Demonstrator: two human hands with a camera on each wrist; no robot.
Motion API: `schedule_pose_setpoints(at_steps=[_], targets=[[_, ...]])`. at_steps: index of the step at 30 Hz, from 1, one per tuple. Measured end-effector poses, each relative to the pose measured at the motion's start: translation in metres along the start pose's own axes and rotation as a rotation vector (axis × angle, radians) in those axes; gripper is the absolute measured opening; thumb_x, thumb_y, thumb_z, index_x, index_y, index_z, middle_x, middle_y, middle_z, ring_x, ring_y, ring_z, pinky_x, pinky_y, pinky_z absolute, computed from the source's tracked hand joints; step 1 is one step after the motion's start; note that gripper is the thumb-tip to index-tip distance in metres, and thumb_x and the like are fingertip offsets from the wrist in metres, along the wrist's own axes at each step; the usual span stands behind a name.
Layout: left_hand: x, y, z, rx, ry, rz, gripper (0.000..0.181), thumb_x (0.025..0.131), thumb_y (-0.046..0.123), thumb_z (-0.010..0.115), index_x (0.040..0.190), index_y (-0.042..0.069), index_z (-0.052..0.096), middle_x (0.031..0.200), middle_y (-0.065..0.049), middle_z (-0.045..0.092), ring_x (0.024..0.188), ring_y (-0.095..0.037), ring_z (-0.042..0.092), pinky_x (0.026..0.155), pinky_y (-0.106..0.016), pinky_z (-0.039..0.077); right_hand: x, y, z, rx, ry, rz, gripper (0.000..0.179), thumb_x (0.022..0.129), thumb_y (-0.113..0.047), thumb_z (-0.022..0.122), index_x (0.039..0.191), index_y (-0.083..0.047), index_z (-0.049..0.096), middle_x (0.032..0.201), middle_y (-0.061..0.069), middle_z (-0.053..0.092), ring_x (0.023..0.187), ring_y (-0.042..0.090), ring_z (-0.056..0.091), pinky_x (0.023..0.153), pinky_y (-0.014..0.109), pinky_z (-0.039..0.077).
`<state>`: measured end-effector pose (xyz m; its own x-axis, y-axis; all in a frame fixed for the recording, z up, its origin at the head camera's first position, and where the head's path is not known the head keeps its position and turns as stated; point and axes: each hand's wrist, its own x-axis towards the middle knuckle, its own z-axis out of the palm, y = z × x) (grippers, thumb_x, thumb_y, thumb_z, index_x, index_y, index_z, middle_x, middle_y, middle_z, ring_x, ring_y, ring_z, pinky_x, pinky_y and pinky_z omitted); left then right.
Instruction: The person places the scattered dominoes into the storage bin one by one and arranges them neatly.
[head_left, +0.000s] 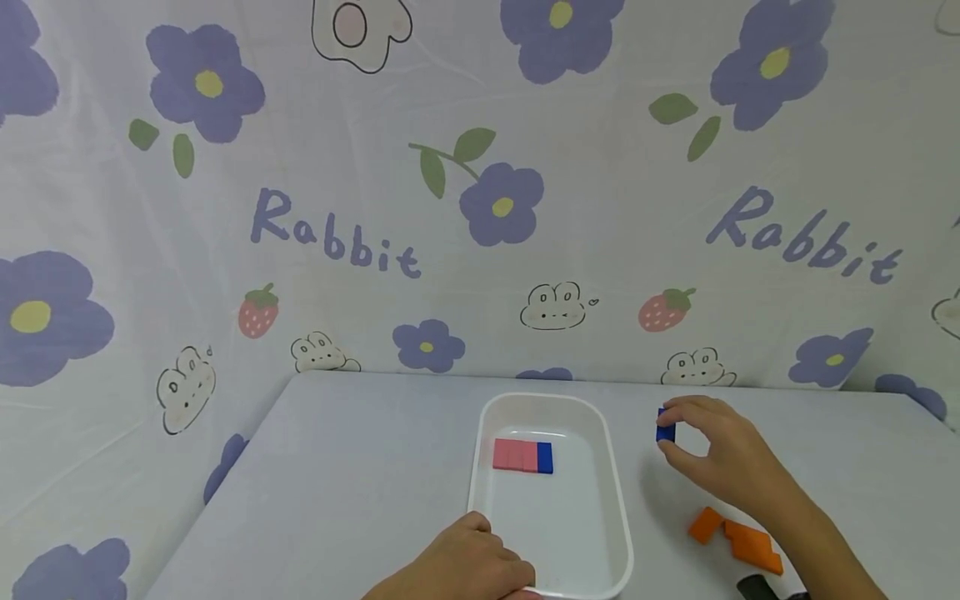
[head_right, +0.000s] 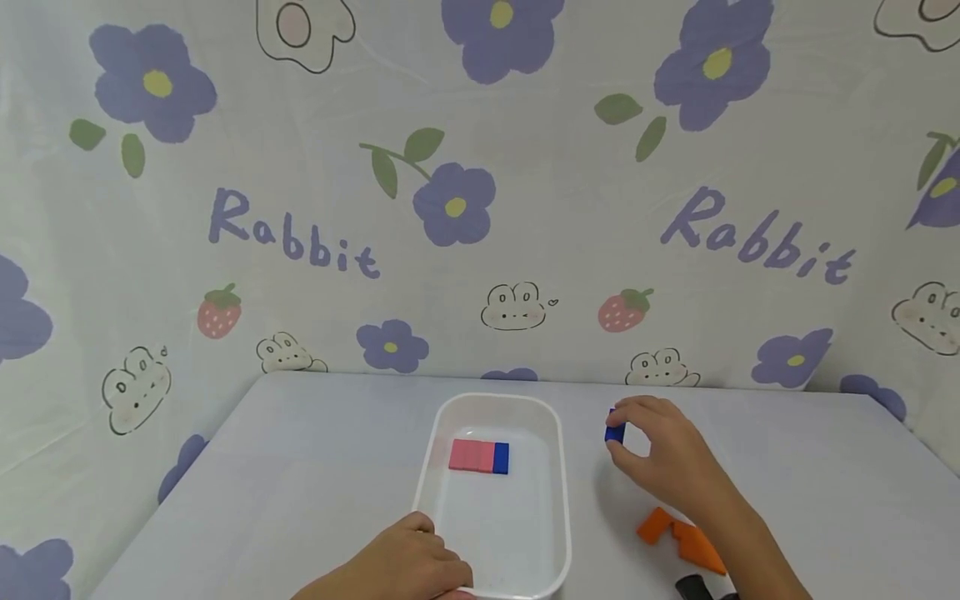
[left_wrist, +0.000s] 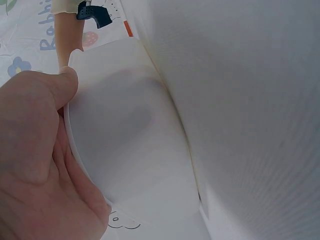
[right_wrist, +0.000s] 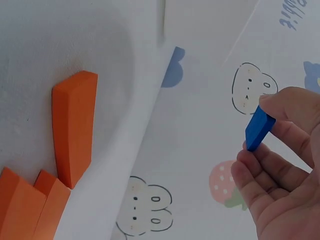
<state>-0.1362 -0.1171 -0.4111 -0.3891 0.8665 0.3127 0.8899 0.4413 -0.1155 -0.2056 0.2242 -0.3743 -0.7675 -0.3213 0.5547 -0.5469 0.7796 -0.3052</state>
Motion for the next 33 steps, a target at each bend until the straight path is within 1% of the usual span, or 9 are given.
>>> schedule_pose_setpoints(at_steps=[6,16,18,23,25,31,33], targets=[[0.000,0.000,0.001,-0.030,-0.001,-0.009,0.034,0.103,0.041,0.052,0.074,0.026,0.059,0.061,0.020,0.045,0.055,0.008,0.034,0.068,-0.016,0.027,0.000,-0.004,0.001,0.019,0.022,-0.024,0.031,0.075,-0.003,0.086,0.099,-0.015,0.072,0.114,0.007,0.069,0.108,0.030,0.061,0.085,0.054,0.052],[-0.001,0.000,0.003,0.018,0.023,0.011,0.035,0.103,0.041,0.052,0.072,0.026,0.057,0.060,0.020,0.044,0.054,0.007,0.033,0.068,-0.016,0.027,0.000,-0.009,0.001,0.044,-0.004,-0.029,0.031,0.076,-0.004,0.086,0.101,-0.016,0.073,0.118,0.006,0.068,0.112,0.031,0.060,0.086,0.054,0.052],[-0.001,0.000,0.004,0.005,0.017,0.004,0.035,0.103,0.041,0.051,0.072,0.026,0.058,0.060,0.019,0.043,0.054,0.007,0.033,0.068,-0.016,0.027,0.000,-0.011,0.001,0.048,-0.008,-0.025,0.031,0.076,-0.004,0.086,0.102,-0.016,0.073,0.118,0.006,0.068,0.112,0.031,0.060,0.086,0.053,0.052],[-0.001,-0.001,0.003,-0.050,-0.025,-0.023,0.036,0.104,0.042,0.049,0.075,0.026,0.060,0.061,0.020,0.045,0.055,0.008,0.035,0.068,-0.016,0.028,0.003,-0.015,0.002,0.056,-0.031,-0.015,0.031,0.077,-0.005,0.085,0.103,-0.016,0.072,0.120,0.008,0.067,0.114,0.032,0.059,0.087,0.054,0.052],[-0.001,-0.001,0.002,-0.057,-0.029,-0.026,0.036,0.105,0.042,0.049,0.075,0.026,0.060,0.061,0.020,0.045,0.055,0.008,0.035,0.068,-0.016,0.028,0.004,-0.016,0.003,0.053,-0.037,-0.017,0.031,0.078,-0.005,0.085,0.104,-0.016,0.072,0.121,0.008,0.067,0.115,0.032,0.059,0.087,0.053,0.052],[-0.002,-0.002,0.002,-0.033,0.000,-0.004,0.033,0.104,0.040,0.050,0.076,0.026,0.061,0.062,0.020,0.049,0.055,0.008,0.033,0.069,-0.016,0.028,0.003,-0.016,0.006,0.054,-0.039,-0.055,0.031,0.077,-0.004,0.086,0.100,-0.019,0.073,0.121,0.007,0.067,0.114,0.031,0.059,0.087,0.052,0.052],[-0.001,-0.001,0.003,-0.030,-0.009,0.005,0.031,0.103,0.040,0.051,0.078,0.027,0.062,0.064,0.022,0.052,0.056,0.008,0.032,0.070,-0.015,0.028,0.001,-0.016,0.007,0.059,-0.033,-0.069,0.031,0.075,-0.004,0.087,0.098,-0.020,0.074,0.120,0.007,0.067,0.113,0.031,0.060,0.086,0.052,0.052]])
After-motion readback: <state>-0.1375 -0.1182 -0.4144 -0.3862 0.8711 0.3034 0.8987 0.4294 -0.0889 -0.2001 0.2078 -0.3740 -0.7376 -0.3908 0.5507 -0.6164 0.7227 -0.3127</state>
